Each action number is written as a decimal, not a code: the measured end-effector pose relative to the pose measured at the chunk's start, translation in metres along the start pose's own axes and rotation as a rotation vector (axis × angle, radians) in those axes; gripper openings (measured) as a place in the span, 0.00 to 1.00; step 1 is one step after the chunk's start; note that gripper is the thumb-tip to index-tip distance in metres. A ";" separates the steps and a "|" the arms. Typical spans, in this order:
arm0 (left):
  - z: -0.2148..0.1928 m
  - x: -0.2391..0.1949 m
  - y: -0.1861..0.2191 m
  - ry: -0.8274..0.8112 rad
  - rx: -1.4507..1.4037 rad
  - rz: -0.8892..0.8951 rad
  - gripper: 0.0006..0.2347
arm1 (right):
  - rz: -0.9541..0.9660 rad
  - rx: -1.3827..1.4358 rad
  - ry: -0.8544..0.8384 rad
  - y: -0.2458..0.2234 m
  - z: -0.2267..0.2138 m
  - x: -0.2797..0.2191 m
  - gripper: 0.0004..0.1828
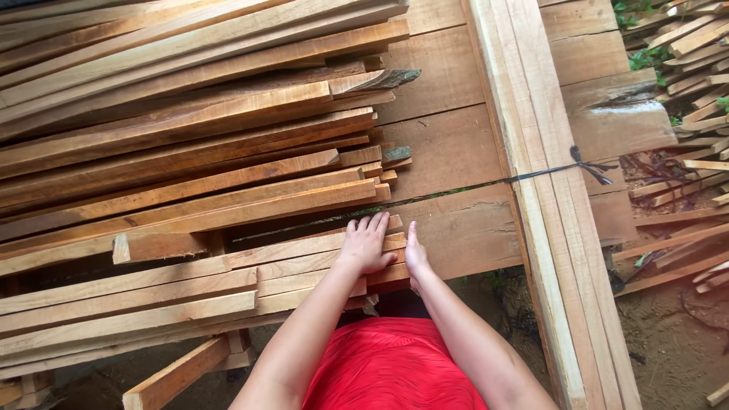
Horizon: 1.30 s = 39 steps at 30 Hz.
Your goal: The person stacks several long wooden planks on top of a larger pile of lumber. They align the planks by hand and then use a black strap to tie the stack together.
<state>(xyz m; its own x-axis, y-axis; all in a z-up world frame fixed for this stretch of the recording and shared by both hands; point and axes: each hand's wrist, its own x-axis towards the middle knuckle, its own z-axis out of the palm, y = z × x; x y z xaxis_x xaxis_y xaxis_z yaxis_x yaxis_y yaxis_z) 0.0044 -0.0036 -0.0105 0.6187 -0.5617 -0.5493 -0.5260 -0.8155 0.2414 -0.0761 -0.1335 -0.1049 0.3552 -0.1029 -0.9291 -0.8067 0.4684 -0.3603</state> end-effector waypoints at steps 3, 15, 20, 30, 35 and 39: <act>0.000 0.000 0.001 -0.007 0.004 0.005 0.47 | -0.006 -0.093 0.112 0.011 0.001 0.016 0.58; -0.001 0.004 -0.003 0.054 -0.026 0.012 0.46 | 0.014 0.238 -0.337 -0.005 -0.017 -0.015 0.63; 0.004 -0.003 -0.002 0.086 -0.035 0.032 0.47 | 0.057 0.225 -0.301 0.003 -0.010 -0.006 0.63; 0.026 0.006 -0.020 0.173 -0.091 0.081 0.43 | -0.046 0.028 -0.140 0.010 -0.012 0.015 0.55; -0.010 -0.029 -0.051 0.276 -0.210 0.040 0.34 | -0.165 -0.129 -0.065 -0.005 -0.019 0.038 0.50; -0.015 -0.065 -0.074 0.248 -0.191 -0.054 0.38 | -0.369 -0.162 -0.061 -0.024 -0.007 0.043 0.45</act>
<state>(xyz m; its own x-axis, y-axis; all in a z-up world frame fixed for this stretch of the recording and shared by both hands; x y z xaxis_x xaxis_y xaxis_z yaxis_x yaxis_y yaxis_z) 0.0122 0.0910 0.0196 0.7784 -0.5150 -0.3590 -0.3846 -0.8431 0.3758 -0.0447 -0.1555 -0.1365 0.6585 -0.1836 -0.7299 -0.6819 0.2649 -0.6818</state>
